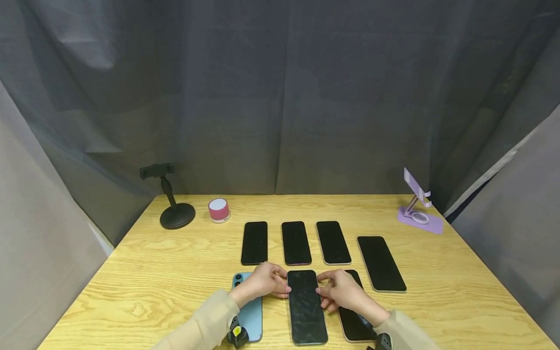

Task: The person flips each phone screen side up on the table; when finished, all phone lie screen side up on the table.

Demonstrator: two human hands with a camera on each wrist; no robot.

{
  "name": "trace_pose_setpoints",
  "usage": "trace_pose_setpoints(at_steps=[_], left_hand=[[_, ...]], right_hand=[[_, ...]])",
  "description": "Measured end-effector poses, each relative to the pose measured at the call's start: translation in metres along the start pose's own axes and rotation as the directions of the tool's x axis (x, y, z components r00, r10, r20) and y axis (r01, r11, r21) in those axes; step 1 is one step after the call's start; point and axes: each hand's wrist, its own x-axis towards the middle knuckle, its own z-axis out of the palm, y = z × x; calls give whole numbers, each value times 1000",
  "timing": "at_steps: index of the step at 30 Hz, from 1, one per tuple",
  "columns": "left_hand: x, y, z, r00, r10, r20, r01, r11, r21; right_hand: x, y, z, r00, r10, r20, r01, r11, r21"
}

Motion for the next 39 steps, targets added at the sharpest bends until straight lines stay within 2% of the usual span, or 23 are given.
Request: trace_pose_setpoints(at_steps=[8, 16, 22, 29, 39], left_hand=[[1, -2, 1, 999, 28, -20, -27, 999, 35], [3, -3, 2, 999, -4, -41, 4, 1000, -1], [3, -1, 2, 999, 2, -36, -2, 1000, -12], [4, -3, 2, 999, 15, -51, -14, 1000, 23], [4, -4, -1, 999, -20, -50, 21, 1000, 15]], right_hand=[[0, -2, 2, 1000, -4, -7, 4, 1000, -30], [1, -2, 3, 1000, 13, -6, -13, 999, -44], [3, -1, 3, 1000, 3, -7, -3, 998, -60], [2, -3, 3, 1000, -4, 4, 5, 998, -69], [3, -2, 4, 1000, -5, 5, 6, 997, -73]])
